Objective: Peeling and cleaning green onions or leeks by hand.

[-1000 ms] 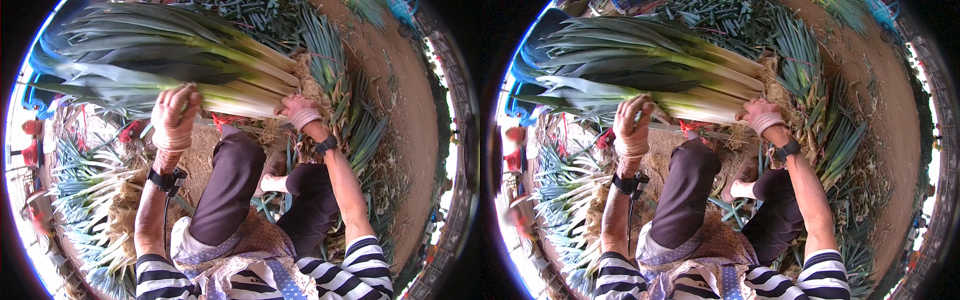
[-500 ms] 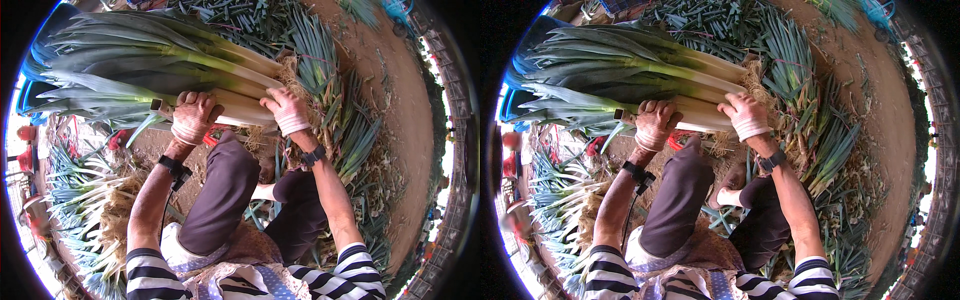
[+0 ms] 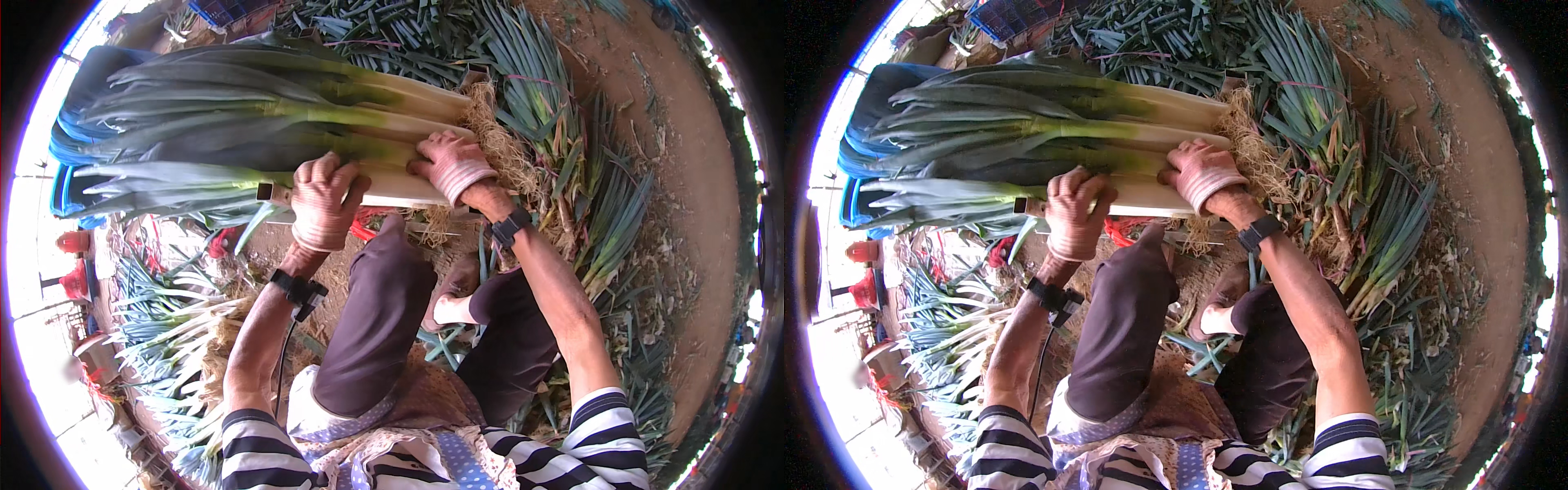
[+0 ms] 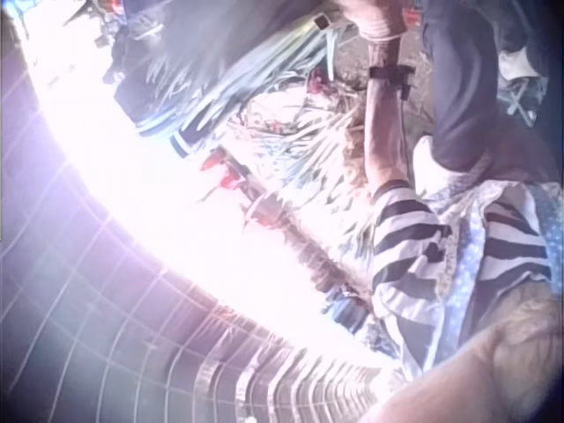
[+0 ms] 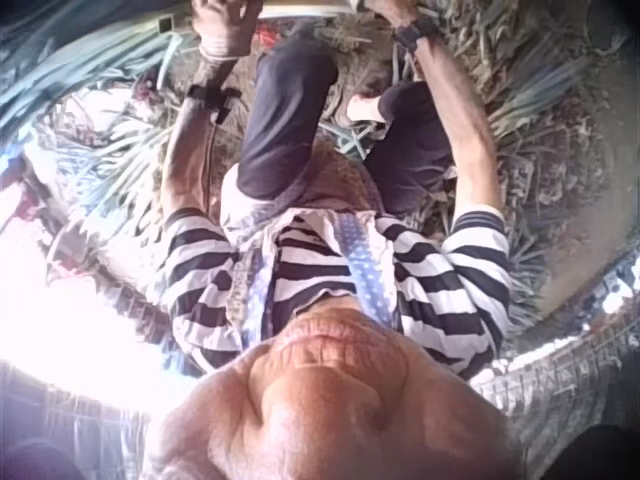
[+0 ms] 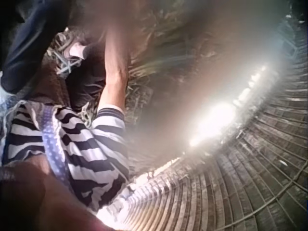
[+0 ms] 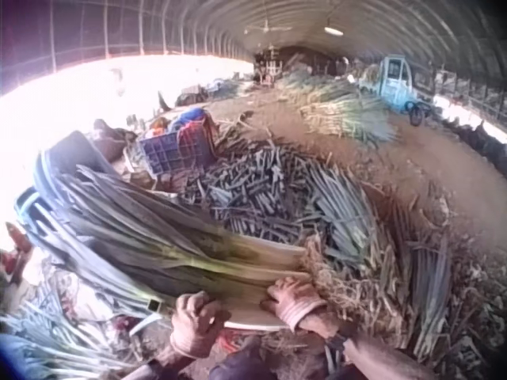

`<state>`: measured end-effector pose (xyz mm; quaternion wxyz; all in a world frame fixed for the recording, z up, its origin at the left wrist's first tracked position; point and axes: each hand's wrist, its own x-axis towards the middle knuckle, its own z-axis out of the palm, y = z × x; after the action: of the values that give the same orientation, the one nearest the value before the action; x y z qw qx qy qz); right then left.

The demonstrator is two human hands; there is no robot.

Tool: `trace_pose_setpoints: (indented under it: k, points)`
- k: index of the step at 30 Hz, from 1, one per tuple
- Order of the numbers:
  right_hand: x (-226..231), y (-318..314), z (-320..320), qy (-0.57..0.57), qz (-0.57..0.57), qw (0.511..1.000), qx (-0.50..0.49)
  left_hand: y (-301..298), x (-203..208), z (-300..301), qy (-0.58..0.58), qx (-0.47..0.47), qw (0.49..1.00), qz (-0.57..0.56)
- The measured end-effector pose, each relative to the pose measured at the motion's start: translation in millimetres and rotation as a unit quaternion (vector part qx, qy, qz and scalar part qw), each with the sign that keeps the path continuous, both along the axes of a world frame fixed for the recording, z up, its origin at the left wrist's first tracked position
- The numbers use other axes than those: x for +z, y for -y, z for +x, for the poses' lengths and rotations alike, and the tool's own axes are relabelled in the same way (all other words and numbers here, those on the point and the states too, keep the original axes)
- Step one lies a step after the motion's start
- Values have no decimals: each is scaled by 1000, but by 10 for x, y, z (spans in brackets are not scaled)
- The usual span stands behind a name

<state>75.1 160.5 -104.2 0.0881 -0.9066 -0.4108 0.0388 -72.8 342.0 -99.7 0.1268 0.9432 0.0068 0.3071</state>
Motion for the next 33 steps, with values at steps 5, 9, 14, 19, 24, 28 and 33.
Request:
trace_pose_setpoints:
  k: [5,9,14,19,24,28,33]
  points:
    - [45,32,-32,-73,58,996,-13,-127,236,363,-42,39,994,95]
    - [59,51,-55,-112,75,991,-22,-180,301,510,-143,30,977,153]
    - [18,54,-87,-74,59,995,-22,-177,306,476,-145,12,980,134]
    - [-19,53,-65,-25,44,999,8,-268,340,605,-186,-16,970,155]
    - [-17,118,-150,-32,38,998,24,-217,361,582,-257,-31,955,147]
    - [-18,151,-100,-30,52,997,48,-169,348,600,-280,36,950,131]
    - [56,91,-167,-37,203,978,-30,-114,364,579,-299,124,937,130]
